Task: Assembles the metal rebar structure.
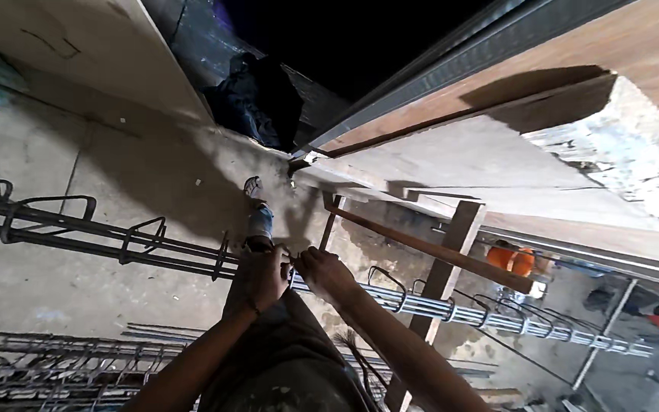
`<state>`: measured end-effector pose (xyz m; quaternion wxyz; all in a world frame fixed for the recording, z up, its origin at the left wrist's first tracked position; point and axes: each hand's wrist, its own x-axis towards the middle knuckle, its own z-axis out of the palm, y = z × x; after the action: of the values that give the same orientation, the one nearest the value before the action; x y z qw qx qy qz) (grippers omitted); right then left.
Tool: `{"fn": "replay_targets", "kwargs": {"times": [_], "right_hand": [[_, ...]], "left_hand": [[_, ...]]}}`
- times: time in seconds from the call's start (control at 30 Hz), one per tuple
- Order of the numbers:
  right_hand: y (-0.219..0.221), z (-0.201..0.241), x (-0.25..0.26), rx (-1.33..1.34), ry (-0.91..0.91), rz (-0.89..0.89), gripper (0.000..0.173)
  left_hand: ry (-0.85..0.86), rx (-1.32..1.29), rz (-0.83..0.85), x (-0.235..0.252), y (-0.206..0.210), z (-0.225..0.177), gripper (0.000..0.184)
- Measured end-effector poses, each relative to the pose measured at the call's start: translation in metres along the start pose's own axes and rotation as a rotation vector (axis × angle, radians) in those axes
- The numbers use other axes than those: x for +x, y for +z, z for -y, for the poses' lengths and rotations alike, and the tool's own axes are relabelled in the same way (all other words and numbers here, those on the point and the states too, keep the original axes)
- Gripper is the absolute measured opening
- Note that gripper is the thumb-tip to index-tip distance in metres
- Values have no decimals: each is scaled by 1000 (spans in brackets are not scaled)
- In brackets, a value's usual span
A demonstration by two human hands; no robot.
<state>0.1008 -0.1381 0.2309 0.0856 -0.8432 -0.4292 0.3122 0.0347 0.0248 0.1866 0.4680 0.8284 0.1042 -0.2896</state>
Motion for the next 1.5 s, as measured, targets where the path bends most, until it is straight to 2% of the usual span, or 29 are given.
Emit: {"fn": "replay_targets", "kwargs": {"times": [0.07, 0.17, 0.37, 0.5, 0.63, 0.73, 0.8, 0.87, 0.93, 1.07, 1.17, 1.23, 1.3, 1.37, 1.43, 1.5], "right_hand": [[2, -6, 4, -61, -112, -31, 21], [-13, -12, 18, -21, -161, 60, 21], [-32, -38, 71, 203, -37, 502, 21], [-24, -70, 105, 445, -81, 693, 26], [2, -93, 102, 791, 143, 830, 23], [17, -102, 63, 1036, 266, 709, 23], [23, -90, 31, 1057, 305, 531, 26], [26, -56, 6, 1018, 430, 284, 28], [25, -17, -16, 1001, 589, 39, 30], [15, 32, -68, 1170, 758, -472, 33], [44, 46, -131, 1076, 1167, -908, 30], [81, 37, -176, 1084, 1492, -1101, 36], [119, 17, -217, 1191, 1799, -1212, 49], [151, -2, -255, 1261, 2047, -1195, 61], [173, -14, -285, 1300, 2145, -1014, 65], [197, -31, -295, 1279, 2140, -1009, 63]], "left_hand": [[-41, 11, -21, -6, 1, -4, 42], [-87, -7, -83, -10, 6, -7, 48], [-134, -61, -97, -4, 12, -6, 47], [-219, -55, -122, -1, 13, -13, 46], [-241, -17, -156, 2, 18, -16, 45], [-199, -18, -203, 3, 24, -16, 43], [-120, -15, -264, 3, 30, -8, 36], [-63, 11, -270, -1, 32, 1, 34], [-67, 87, -166, -5, 26, -8, 38], [51, 247, -163, -12, 21, -25, 44], [64, 263, -229, -10, 30, -25, 51], [68, 291, -297, -9, 35, -25, 53], [13, 320, -327, -11, 38, -32, 53], [-27, 330, -339, -15, 42, -40, 52], [-55, 336, -320, -19, 42, -50, 52], [-89, 299, -295, -16, 37, -55, 52]]}}
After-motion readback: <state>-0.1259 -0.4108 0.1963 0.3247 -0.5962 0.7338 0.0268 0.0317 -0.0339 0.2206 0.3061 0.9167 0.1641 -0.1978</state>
